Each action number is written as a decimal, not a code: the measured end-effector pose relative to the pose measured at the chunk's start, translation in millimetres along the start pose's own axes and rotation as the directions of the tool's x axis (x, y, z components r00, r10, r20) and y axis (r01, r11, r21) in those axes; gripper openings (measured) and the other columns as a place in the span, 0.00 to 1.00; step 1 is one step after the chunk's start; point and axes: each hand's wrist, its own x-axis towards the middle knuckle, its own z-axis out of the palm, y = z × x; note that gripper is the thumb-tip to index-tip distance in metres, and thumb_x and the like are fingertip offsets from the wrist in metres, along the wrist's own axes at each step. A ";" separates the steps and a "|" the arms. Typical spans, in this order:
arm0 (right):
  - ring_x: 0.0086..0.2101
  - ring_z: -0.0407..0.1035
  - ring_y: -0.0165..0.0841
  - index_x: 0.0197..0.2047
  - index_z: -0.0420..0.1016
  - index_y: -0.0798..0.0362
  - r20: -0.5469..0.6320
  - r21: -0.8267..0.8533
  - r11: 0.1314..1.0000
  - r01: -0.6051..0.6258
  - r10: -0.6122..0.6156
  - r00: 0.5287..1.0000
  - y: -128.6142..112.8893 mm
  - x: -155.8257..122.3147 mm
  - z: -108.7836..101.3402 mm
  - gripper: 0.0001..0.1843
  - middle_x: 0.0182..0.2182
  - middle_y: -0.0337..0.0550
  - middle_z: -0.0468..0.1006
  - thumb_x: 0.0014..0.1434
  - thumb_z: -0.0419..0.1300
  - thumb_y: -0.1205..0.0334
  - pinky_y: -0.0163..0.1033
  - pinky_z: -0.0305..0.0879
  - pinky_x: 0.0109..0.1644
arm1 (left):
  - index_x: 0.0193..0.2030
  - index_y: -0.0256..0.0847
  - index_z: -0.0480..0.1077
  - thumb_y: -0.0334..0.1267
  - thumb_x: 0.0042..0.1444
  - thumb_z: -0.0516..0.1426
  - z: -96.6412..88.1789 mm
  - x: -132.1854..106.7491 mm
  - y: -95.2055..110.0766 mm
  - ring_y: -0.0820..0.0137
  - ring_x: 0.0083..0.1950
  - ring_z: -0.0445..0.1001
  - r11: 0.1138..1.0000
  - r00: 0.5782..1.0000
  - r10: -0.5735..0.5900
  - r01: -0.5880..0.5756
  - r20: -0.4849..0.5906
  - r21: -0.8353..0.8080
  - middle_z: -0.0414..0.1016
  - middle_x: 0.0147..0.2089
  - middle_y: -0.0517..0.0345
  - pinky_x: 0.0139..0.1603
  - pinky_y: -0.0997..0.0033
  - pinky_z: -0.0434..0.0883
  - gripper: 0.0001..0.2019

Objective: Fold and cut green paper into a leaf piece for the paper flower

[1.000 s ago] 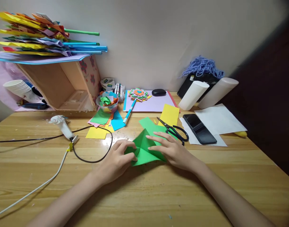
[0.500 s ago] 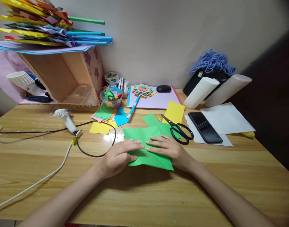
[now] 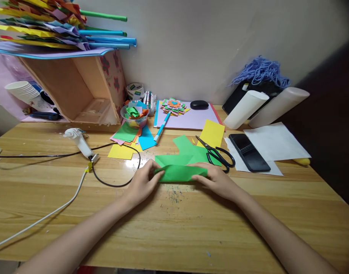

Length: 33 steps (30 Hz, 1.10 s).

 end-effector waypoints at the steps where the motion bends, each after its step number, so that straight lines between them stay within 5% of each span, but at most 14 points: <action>1: 0.45 0.69 0.38 0.38 0.75 0.51 -0.063 0.046 0.997 -0.062 0.064 0.996 -0.6 1.5 4.2 0.13 0.44 0.46 0.76 0.59 0.52 0.54 0.43 0.65 0.48 | 0.35 0.41 0.59 0.40 0.57 0.51 1.8 2.6 -2.0 0.75 0.26 0.61 0.999 0.999 -0.036 0.036 -0.039 -0.007 0.61 0.26 0.65 0.26 0.76 0.60 0.05; 5: 0.41 0.69 0.38 0.18 0.62 0.53 -0.262 0.098 0.979 -0.181 0.201 0.944 1.3 10.5 18.2 0.20 0.40 0.47 0.73 0.58 0.53 0.53 0.41 0.64 0.43 | 0.40 0.41 0.60 0.39 0.54 0.54 3.1 14.1 -7.7 0.74 0.29 0.64 0.995 0.991 -0.093 0.095 -0.093 0.019 0.63 0.29 0.64 0.29 0.74 0.62 0.08; 11: 0.35 0.66 0.36 0.22 0.54 0.51 -0.350 -0.010 0.972 -0.237 0.218 0.911 5.6 18.3 23.8 0.18 0.36 0.46 0.67 0.56 0.56 0.54 0.40 0.62 0.36 | 0.46 0.41 0.61 0.41 0.52 0.57 -2.7 31.1 -6.0 0.69 0.35 0.66 0.955 0.996 -0.018 0.044 -0.092 0.293 0.65 0.40 0.55 0.35 0.68 0.65 0.16; 15: 0.34 0.66 0.35 0.22 0.53 0.51 -0.352 -0.008 0.972 -0.235 0.217 0.910 5.8 17.4 25.4 0.17 0.37 0.46 0.67 0.57 0.55 0.55 0.40 0.62 0.35 | 0.44 0.41 0.64 0.43 0.49 0.59 -6.3 38.0 -8.4 0.67 0.39 0.66 0.945 0.999 0.040 -0.037 -0.003 0.324 0.66 0.42 0.55 0.37 0.67 0.64 0.16; 21: 0.36 0.66 0.36 0.23 0.55 0.51 -0.379 0.125 0.966 -0.225 0.256 0.889 5.7 14.9 26.4 0.16 0.41 0.48 0.67 0.56 0.55 0.53 0.41 0.65 0.36 | 0.28 0.39 0.66 0.41 0.51 0.57 -8.1 38.3 -11.0 0.69 0.33 0.64 0.976 0.996 0.086 -0.086 0.010 0.198 0.65 0.30 0.59 0.32 0.71 0.60 0.08; 26: 0.50 0.62 0.39 0.27 0.62 0.52 -0.493 0.453 0.881 -0.137 0.376 0.785 8.0 14.5 20.4 0.13 0.47 0.50 0.66 0.53 0.58 0.52 0.43 0.64 0.47 | 0.25 0.38 0.63 0.44 0.52 0.56 -7.1 31.9 -5.1 0.75 0.25 0.59 0.995 0.999 -0.029 0.026 -0.032 -0.098 0.61 0.23 0.64 0.26 0.75 0.57 0.12; 30: 0.39 0.69 0.35 0.26 0.64 0.52 -0.368 0.688 0.713 -0.137 0.506 0.780 12.5 14.6 15.2 0.15 0.35 0.44 0.73 0.47 0.63 0.51 0.40 0.66 0.43 | 0.23 0.38 0.60 0.45 0.51 0.57 -6.0 27.9 1.2 0.77 0.23 0.57 0.982 0.998 -0.043 0.034 -0.047 -0.186 0.58 0.21 0.66 0.24 0.76 0.55 0.14; 33: 0.29 0.68 0.30 0.26 0.66 0.52 -0.362 0.728 0.670 -0.147 0.556 0.748 12.6 13.7 13.8 0.16 0.25 0.38 0.70 0.43 0.66 0.51 0.36 0.66 0.34 | 0.23 0.38 0.61 0.45 0.51 0.57 -4.5 26.0 2.5 0.77 0.23 0.57 0.977 0.997 -0.061 0.050 -0.045 -0.206 0.58 0.21 0.66 0.24 0.77 0.55 0.14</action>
